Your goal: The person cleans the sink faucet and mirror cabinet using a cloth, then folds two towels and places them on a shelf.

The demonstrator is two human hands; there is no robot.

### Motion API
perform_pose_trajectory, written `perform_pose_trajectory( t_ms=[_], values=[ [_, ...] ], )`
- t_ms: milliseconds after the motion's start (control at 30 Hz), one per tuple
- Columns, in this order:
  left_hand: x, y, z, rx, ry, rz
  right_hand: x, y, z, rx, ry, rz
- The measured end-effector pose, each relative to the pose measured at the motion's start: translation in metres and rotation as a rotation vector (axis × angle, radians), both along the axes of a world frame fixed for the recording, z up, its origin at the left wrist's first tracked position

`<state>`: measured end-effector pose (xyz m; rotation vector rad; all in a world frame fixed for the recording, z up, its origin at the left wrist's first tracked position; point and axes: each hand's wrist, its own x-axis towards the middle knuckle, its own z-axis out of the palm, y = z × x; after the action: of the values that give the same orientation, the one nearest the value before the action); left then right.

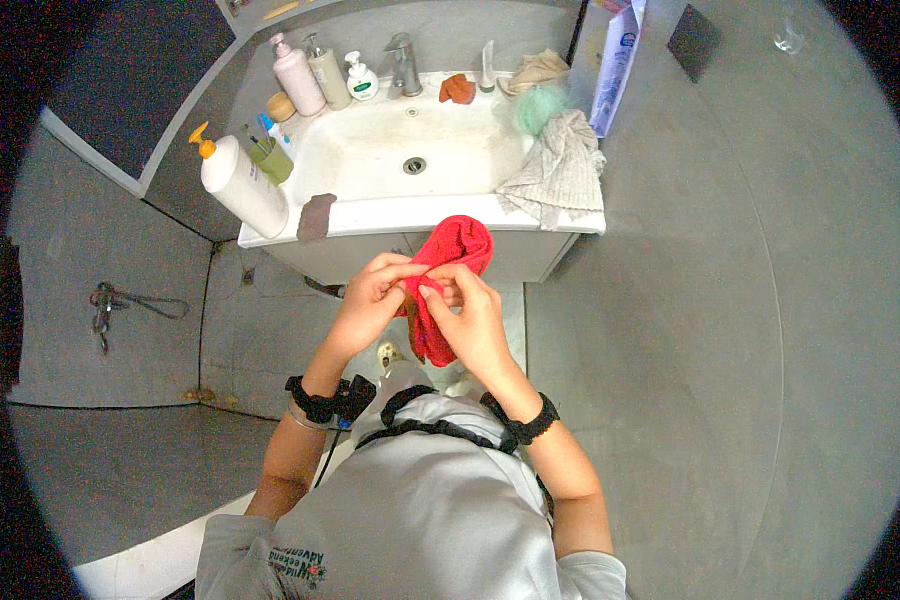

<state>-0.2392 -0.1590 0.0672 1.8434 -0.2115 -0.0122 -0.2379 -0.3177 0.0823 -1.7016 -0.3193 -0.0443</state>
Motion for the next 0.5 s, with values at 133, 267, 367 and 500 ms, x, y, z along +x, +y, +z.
perform_pose_trajectory(
  t_ms=[133, 267, 367, 500],
  values=[
    [-0.011, -0.003, 0.02, -0.02, 0.067, -0.047, -0.003, 0.002, 0.003, 0.014, -0.011, 0.017],
    [-0.016, -0.001, 0.022, 0.062, 0.031, -0.039, -0.007, 0.0, 0.005, -0.024, 0.033, 0.104],
    [-0.014, 0.007, 0.015, 0.186, 0.031, -0.022, -0.003, -0.009, 0.004, -0.128, -0.009, 0.148],
    [-0.019, 0.011, 0.006, 0.02, 0.025, 0.016, 0.022, -0.037, 0.0, -0.234, -0.169, -0.02]
  ],
)
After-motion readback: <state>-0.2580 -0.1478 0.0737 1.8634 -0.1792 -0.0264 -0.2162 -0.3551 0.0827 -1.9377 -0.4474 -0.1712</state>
